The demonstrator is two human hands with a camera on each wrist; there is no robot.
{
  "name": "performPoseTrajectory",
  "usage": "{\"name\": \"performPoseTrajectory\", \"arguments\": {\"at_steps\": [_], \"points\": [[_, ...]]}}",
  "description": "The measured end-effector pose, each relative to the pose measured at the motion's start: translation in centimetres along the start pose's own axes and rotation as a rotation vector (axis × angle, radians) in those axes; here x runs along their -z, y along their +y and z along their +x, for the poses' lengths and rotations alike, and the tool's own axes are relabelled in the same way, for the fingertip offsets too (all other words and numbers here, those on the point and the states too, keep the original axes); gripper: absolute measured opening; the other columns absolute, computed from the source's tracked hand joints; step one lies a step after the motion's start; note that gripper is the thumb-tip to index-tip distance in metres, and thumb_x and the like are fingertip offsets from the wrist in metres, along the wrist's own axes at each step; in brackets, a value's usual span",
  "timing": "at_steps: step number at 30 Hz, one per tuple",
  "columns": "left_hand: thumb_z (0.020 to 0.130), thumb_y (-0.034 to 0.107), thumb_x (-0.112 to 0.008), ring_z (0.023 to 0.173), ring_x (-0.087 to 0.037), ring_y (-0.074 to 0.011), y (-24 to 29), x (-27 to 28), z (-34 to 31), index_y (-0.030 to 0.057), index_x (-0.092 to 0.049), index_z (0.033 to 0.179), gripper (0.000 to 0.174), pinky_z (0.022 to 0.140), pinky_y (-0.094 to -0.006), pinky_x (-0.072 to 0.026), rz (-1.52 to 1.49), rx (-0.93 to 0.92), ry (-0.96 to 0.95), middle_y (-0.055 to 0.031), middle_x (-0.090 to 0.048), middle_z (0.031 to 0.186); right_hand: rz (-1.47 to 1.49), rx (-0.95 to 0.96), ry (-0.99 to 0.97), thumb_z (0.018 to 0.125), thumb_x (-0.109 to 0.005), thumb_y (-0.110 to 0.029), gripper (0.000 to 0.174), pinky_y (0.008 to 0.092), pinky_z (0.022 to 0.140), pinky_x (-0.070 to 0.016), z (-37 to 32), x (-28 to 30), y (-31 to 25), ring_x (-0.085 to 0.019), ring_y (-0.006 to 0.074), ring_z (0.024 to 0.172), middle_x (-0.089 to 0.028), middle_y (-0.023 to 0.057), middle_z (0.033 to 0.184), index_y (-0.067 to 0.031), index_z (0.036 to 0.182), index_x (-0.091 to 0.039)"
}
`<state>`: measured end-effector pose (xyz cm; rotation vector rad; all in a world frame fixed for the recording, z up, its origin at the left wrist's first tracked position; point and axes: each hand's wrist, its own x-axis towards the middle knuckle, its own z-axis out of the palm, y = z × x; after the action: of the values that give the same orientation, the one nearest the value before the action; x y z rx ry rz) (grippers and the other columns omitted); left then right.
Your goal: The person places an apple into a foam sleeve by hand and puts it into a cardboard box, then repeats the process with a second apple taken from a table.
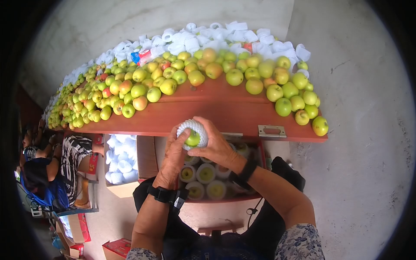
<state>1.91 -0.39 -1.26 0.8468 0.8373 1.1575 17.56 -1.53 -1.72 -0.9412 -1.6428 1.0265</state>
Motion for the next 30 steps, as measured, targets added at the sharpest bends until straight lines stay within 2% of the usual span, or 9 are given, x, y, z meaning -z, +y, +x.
{"name": "performPoseTrajectory", "arguments": {"at_steps": [2, 4, 5, 7, 13, 17, 19, 22, 30], "points": [[0.089, 0.028, -0.068, 0.105, -0.056, -0.0176, -0.4, 0.3, 0.1, 0.0026, -0.048, 0.125, 0.049, 0.092, -0.0314, -0.0459, 0.021, 0.014, 0.021, -0.0106, -0.057, 0.114, 0.028, -0.021, -0.023, 0.071, -0.081, -0.022, 0.083, 0.0372, 0.104, -0.0368, -0.1, -0.1, 0.2, -0.046, 0.0272, 0.123, -0.045, 0.0158, 0.13, -0.0015, 0.137, -0.036], [0.089, 0.028, -0.066, 0.104, -0.056, -0.0166, -0.9, 0.8, 0.6, 0.0024, -0.049, 0.124, 0.046, 0.091, -0.0308, -0.0462, 0.017, 0.014, 0.022, -0.0107, -0.057, 0.114, 0.14, -0.089, 0.022, 0.083, -0.071, -0.019, 0.068, 0.0332, 0.103, -0.0376, 0.1, 0.1, 0.8, -0.046, 0.0187, 0.121, -0.048, 0.011, 0.129, -0.0037, 0.139, -0.036], [0.089, 0.028, -0.066, 0.104, -0.056, -0.0166, -1.1, 0.9, 0.7, 0.0024, -0.049, 0.124, 0.046, 0.091, -0.0308, -0.0462, 0.018, 0.014, 0.022, -0.0107, -0.057, 0.114, 0.14, -0.089, 0.023, 0.083, -0.071, -0.019, 0.068, 0.0332, 0.103, -0.0376, 0.2, 0.3, 1.0, -0.046, 0.0187, 0.121, -0.048, 0.011, 0.129, -0.0037, 0.139, -0.036], [0.09, 0.026, -0.066, 0.104, -0.057, -0.0161, -1.1, 0.9, 0.7, 0.0026, -0.049, 0.123, 0.044, 0.091, -0.0304, -0.0464, -0.029, 0.019, -0.019, -0.0092, -0.058, 0.113, 0.321, -0.101, -0.017, 0.093, -0.059, -0.018, 0.05, 0.0307, 0.1, -0.0395, 0.4, 0.6, 1.2, -0.048, 0.0152, 0.116, -0.051, 0.0088, 0.126, -0.0033, 0.137, -0.039], [0.092, 0.023, -0.063, 0.107, -0.058, -0.0205, -1.5, 0.8, 1.1, 0.0032, -0.053, 0.121, 0.037, 0.094, -0.0361, -0.0468, -0.257, 0.108, -0.053, -0.0081, -0.06, 0.115, 0.386, -0.149, 0.01, 0.099, -0.049, -0.026, 0.041, 0.0273, 0.097, -0.0407, 0.1, 0.3, 0.2, -0.05, 0.0119, 0.112, -0.054, 0.0051, 0.12, -0.0038, 0.133, -0.044], [0.09, 0.023, -0.064, 0.108, -0.058, -0.0224, -1.3, 0.2, 0.9, 0.0027, -0.053, 0.122, 0.04, 0.096, -0.0383, -0.046, -0.196, 0.081, -0.002, -0.0089, -0.06, 0.115, 0.443, -0.197, 0.103, 0.1, -0.049, -0.028, 0.041, 0.0284, 0.096, -0.0423, 0.3, 0.7, 0.7, -0.05, 0.0128, 0.112, -0.055, 0.0058, 0.119, -0.0046, 0.133, -0.045], [0.087, 0.018, -0.067, 0.109, -0.058, -0.0207, -1.4, 0.9, 1.5, 0.0026, -0.051, 0.122, 0.041, 0.095, -0.0372, -0.0473, -0.32, 0.045, -0.068, -0.01, -0.059, 0.116, 0.451, -0.302, 0.133, 0.1, -0.048, -0.027, 0.039, 0.0311, 0.095, -0.0449, 0.4, 1.2, 0.3, -0.051, 0.0144, 0.114, -0.055, 0.0073, 0.12, -0.0053, 0.132, -0.046], [0.085, 0.016, -0.068, 0.109, -0.058, -0.0223, -1.3, 1.3, 1.7, 0.0024, -0.051, 0.123, 0.044, 0.096, -0.0386, -0.047, -0.293, 0.034, -0.043, -0.0111, -0.058, 0.117, 0.527, -0.257, 0.129, 0.096, -0.055, -0.02, 0.037, 0.0293, 0.083, -0.0489, 0.4, 1.2, 0.6, -0.058, 0.0143, 0.1, -0.061, 0.0076, 0.109, -0.0018, 0.128, -0.05], [0.083, 0.012, -0.07, 0.113, -0.056, -0.0226, 0.2, 0.7, 0.7, 0.0031, -0.049, 0.127, 0.049, 0.1, -0.0392, -0.0452, -0.291, -0.004, -0.128, -0.0111, -0.057, 0.121, 0.601, -0.183, 0.093, 0.089, -0.064, -0.008, 0.034, 0.0264, 0.081, -0.0496, 0.7, 2.1, -0.5, -0.06, 0.0112, 0.093, -0.063, 0.0052, 0.104, -0.0029, 0.122, -0.056]]}}
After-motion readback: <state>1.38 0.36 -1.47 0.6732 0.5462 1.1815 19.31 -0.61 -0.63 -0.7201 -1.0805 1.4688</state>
